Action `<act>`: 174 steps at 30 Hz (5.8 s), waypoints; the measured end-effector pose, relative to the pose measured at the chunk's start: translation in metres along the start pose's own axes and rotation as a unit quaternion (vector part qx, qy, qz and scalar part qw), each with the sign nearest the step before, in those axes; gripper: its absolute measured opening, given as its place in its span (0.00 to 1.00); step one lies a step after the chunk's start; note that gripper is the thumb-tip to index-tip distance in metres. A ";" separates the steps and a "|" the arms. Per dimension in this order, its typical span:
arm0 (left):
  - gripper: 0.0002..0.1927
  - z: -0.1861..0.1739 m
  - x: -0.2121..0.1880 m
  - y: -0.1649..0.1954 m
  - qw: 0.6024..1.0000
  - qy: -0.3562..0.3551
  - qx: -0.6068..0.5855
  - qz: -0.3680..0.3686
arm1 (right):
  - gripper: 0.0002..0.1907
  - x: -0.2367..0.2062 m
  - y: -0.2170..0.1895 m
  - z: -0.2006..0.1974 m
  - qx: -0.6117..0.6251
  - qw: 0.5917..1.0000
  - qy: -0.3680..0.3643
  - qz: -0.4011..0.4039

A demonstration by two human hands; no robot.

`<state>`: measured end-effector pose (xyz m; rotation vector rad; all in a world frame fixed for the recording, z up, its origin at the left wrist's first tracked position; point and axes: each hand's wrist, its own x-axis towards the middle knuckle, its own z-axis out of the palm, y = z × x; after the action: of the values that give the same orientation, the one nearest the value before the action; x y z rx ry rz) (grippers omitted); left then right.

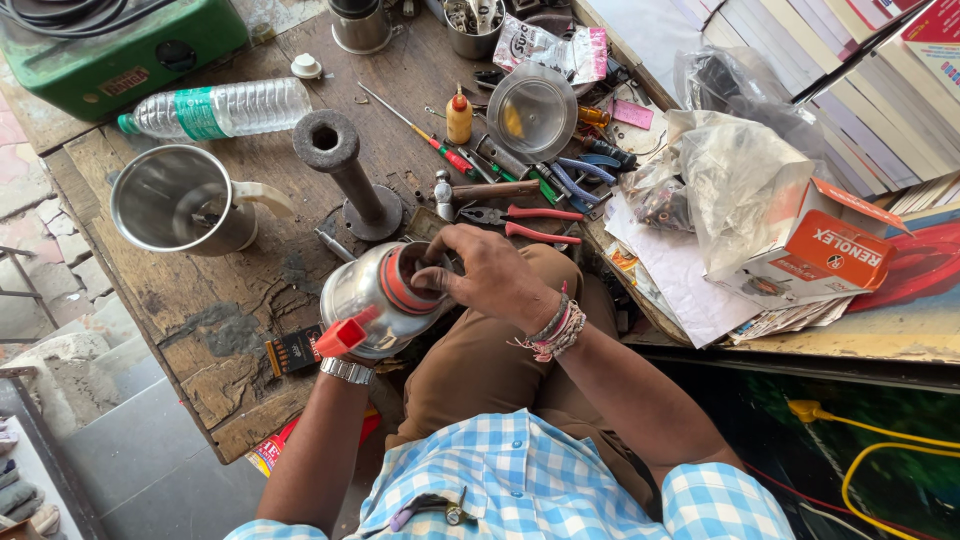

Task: The person disassembles a metal blender jar, removes the blade assembly, and uses pliers to adjust and clean the blade components. They then reassemble the jar and handle a small metal part with pliers.

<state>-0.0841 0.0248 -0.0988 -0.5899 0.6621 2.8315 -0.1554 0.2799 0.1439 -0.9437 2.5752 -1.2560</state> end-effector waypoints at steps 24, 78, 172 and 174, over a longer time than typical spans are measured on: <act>0.28 0.091 -0.030 0.021 0.993 -0.021 -0.108 0.048 | 0.09 0.023 0.183 0.042 0.020 0.954 0.238 0.181; 0.41 -0.002 0.004 0.031 0.983 -0.180 -0.041 0.024 | 0.30 0.022 0.082 -0.030 0.706 0.659 0.232 0.116; 0.08 0.138 -0.020 -0.035 0.944 -0.044 0.192 0.263 | 0.10 -0.023 0.106 0.102 0.673 0.705 0.038 0.222; 0.08 0.145 -0.020 -0.035 0.942 -0.061 0.210 0.254 | 0.10 -0.023 0.104 0.096 0.642 0.735 0.038 0.214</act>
<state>-0.1058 0.1201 0.0150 -0.1800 1.5294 2.9765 -0.1520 0.2768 0.0008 0.0242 1.1350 -2.2551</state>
